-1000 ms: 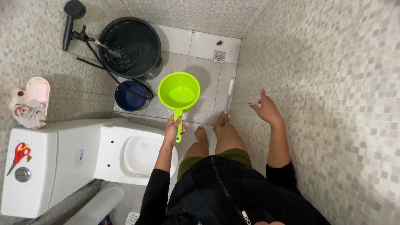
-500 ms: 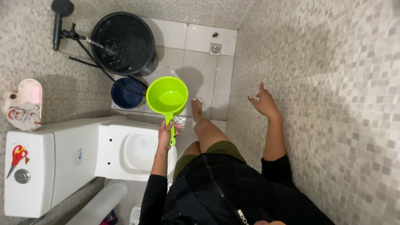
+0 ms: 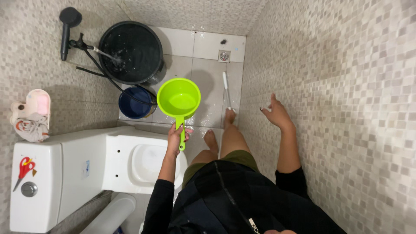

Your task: The person pours a purple liquid from a bottle onto the floor near a toilet, uses a green scoop to pour water from a bucket over the area, and moves a cleaning brush.

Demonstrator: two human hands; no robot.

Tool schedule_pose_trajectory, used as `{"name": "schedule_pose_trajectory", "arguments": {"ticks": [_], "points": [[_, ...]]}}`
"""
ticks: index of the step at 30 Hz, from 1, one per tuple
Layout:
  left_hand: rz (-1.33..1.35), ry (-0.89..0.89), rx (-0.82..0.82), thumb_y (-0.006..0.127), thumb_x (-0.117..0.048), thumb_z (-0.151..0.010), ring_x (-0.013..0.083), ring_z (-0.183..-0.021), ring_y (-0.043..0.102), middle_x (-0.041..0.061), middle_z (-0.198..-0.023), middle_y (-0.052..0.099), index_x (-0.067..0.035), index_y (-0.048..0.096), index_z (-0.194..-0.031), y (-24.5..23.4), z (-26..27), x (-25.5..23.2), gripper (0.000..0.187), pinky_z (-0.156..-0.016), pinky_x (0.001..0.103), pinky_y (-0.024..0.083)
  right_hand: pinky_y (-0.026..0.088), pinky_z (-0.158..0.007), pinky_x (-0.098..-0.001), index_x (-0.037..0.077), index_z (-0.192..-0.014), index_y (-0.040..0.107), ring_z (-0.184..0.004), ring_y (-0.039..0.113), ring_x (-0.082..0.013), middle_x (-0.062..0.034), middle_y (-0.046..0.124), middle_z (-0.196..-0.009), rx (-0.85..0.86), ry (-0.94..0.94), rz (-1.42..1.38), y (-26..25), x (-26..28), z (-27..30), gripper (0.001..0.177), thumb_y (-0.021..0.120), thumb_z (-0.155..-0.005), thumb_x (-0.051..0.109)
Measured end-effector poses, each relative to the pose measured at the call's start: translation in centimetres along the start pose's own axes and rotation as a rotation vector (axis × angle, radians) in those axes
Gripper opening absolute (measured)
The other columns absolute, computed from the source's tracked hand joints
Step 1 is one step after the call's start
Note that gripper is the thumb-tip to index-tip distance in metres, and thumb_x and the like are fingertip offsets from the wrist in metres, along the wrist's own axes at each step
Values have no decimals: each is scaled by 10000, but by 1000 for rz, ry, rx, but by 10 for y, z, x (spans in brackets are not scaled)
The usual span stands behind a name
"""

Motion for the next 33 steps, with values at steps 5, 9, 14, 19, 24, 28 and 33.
{"name": "schedule_pose_trajectory", "arguments": {"ticks": [5,9,14,19,24,28,33], "points": [[20,-10,-32,434,-145,-1068,135,-548,558,192,-881,725,-45,503,-1187,-7,-3,2,170,-484,267,429,488,-1042,-443,18,-1634,102,-1255,579,-383,-282,526,-1425,-25,40,76,-1,-6,-7,933,648,-960,360],[48,10,-38,430,-153,-1067,137,-536,554,192,-868,721,-57,512,-1174,-7,-1,6,166,-475,268,424,492,-1038,-438,18,-1635,102,-1253,591,-377,-261,549,-1422,5,32,34,-1,-10,-8,938,642,-952,365],[60,27,-83,436,-147,-1058,138,-543,565,186,-869,712,-66,517,-1189,-9,-5,7,175,-481,264,439,479,-1055,-429,7,-1636,92,-1256,586,-386,-263,563,-1405,38,76,97,4,-21,-29,950,651,-959,370],[108,86,-40,443,-148,-1066,146,-546,564,203,-876,717,-49,502,-1177,-17,-24,7,160,-483,272,443,468,-1049,-427,-7,-1625,113,-1260,570,-374,-260,559,-1391,-25,-65,45,-3,11,-53,926,659,-954,325],[70,98,-17,432,-157,-1064,139,-539,555,198,-878,717,-49,505,-1182,-17,-59,10,176,-471,271,433,483,-1039,-427,-13,-1625,138,-1219,601,-360,-242,605,-1346,-92,-143,37,-3,35,-61,910,649,-954,329],[80,49,0,441,-153,-1060,136,-540,545,197,-879,714,-56,503,-1205,-7,-68,21,185,-477,269,427,471,-1025,-428,-8,-1621,109,-1200,583,-357,-245,583,-1343,-13,-143,-12,20,14,-64,923,652,-963,345],[29,27,8,442,-149,-1060,149,-530,545,197,-880,716,-41,492,-1215,9,-65,23,196,-472,276,419,512,-999,-411,17,-1626,183,-1147,647,-343,-229,642,-1300,118,-56,64,48,-16,-67,886,650,-944,338]]}}
Point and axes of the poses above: each hand's wrist, its own z-axis away from the middle knuckle, its own y-axis out of the palm, x = y × z, the point moved 4 cm from there along -z, towards the middle knuckle
